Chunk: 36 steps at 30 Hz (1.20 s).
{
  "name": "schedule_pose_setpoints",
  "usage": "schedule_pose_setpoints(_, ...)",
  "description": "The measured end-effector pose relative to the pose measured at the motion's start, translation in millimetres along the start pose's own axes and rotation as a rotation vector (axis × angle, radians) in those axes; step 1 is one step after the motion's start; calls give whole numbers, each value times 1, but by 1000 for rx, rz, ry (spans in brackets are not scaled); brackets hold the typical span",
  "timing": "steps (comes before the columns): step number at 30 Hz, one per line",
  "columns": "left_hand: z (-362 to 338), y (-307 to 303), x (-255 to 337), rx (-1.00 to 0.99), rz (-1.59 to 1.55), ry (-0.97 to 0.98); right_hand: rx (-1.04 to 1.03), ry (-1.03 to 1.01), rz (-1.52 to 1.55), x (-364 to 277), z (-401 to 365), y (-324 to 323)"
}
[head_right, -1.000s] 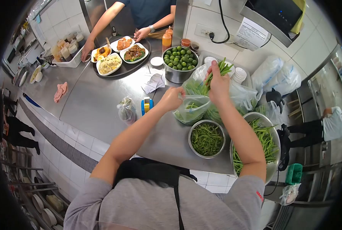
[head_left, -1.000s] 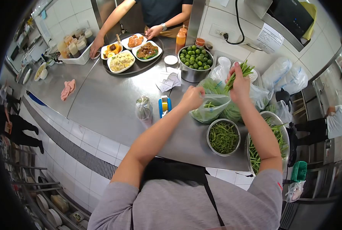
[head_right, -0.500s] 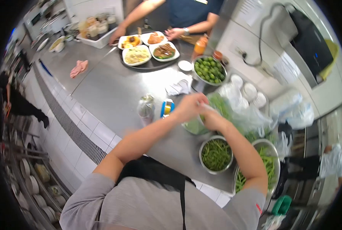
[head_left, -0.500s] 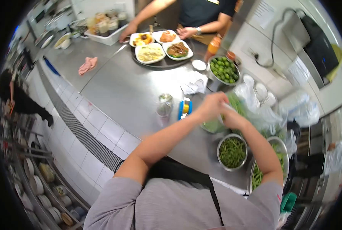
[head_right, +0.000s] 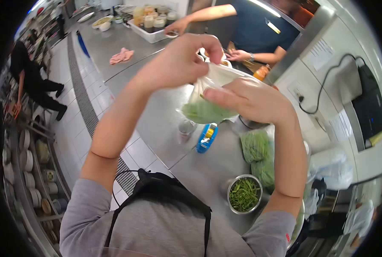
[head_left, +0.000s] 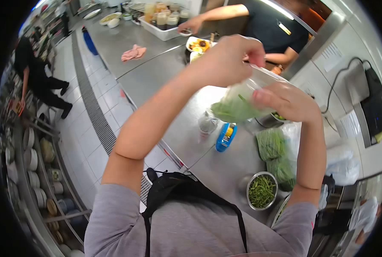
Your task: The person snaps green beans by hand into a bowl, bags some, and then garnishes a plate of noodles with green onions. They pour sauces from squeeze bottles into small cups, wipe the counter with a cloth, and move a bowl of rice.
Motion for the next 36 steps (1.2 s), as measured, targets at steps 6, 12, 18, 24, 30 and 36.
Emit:
schedule_pose_setpoints(6,-64,-91,-104,119,-77,-478,-141,-88,-283,-14,116,44)
schedule_pose_setpoints(12,-196,-141,-253,520,-156,-689,-305,-79,-256,-8,240,162)
schedule_pose_setpoints(18,-363,-85,-314,1023,-828,-960,-100,-577,-271,-85,251,132)
schedule_pose_setpoints(24,-302,-57,-255,846,-1545,-287,-268,-643,25,-149,214,135)
schedule_pose_setpoints(30,-334,-91,-218,823,-1376,-207,-702,-348,1251,-162,214,166)
schedule_pose_setpoints(36,-365,-123,-201,1067,-1405,-131,-657,-295,1169,-156,246,201)
Point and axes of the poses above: each hand's wrist, its own z-axis towards the middle knuckle, its own y-axis out of the palm, x = y × z, the point moved 10 cm from there along z, towards the middle knuckle
